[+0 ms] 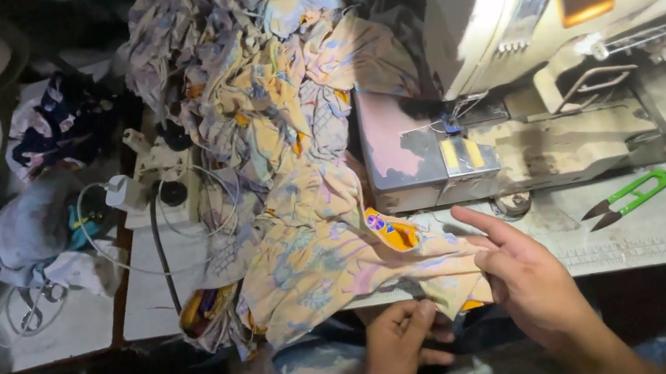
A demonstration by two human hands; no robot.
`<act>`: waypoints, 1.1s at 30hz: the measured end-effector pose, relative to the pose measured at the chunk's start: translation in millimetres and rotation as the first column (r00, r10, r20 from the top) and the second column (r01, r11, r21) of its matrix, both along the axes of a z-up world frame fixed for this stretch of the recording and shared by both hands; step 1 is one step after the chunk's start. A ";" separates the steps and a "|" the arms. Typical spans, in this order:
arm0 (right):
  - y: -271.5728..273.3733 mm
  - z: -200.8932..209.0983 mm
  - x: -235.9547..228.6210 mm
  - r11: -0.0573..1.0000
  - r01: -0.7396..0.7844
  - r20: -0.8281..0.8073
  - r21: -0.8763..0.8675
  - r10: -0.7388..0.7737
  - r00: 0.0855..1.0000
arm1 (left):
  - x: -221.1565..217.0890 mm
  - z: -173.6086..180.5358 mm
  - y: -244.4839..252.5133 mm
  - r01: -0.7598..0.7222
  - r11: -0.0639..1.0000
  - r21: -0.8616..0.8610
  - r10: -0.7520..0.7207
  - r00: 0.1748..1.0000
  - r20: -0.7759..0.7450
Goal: Sorting and inspecting various fabric scraps on a sewing machine table.
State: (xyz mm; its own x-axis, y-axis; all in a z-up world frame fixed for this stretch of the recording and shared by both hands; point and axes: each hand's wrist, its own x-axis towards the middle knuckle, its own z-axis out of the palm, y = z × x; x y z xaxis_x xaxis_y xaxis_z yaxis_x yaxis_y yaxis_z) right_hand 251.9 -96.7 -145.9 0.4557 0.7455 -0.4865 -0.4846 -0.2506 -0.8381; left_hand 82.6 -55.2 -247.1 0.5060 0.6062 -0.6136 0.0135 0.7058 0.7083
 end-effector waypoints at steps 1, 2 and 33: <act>-2.5 -0.2 -2.4 1.000 0.000 0.016 -0.027 0.000 1.000 | 1.1 4.2 -3.6 -0.053 0.987 -0.150 0.071 0.991 0.115; -6.2 -4.6 -4.1 1.000 -0.003 0.014 -0.031 0.003 1.000 | 1.0 10.2 -3.9 -0.056 0.986 -0.155 0.074 0.991 0.112; -50.7 -71.2 33.6 0.965 -0.053 0.933 -0.259 0.263 0.247 | -79.3 11.5 10.8 0.265 0.874 0.408 -0.294 0.956 0.006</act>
State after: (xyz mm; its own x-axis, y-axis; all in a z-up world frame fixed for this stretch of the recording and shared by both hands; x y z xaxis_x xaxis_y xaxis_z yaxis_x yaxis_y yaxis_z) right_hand 285.4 -147.4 -217.1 0.5438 0.8320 0.1097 0.7046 -0.3816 -0.5982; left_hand 3.2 -44.4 -235.6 0.7216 0.6192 -0.3097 0.1114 0.3376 0.9347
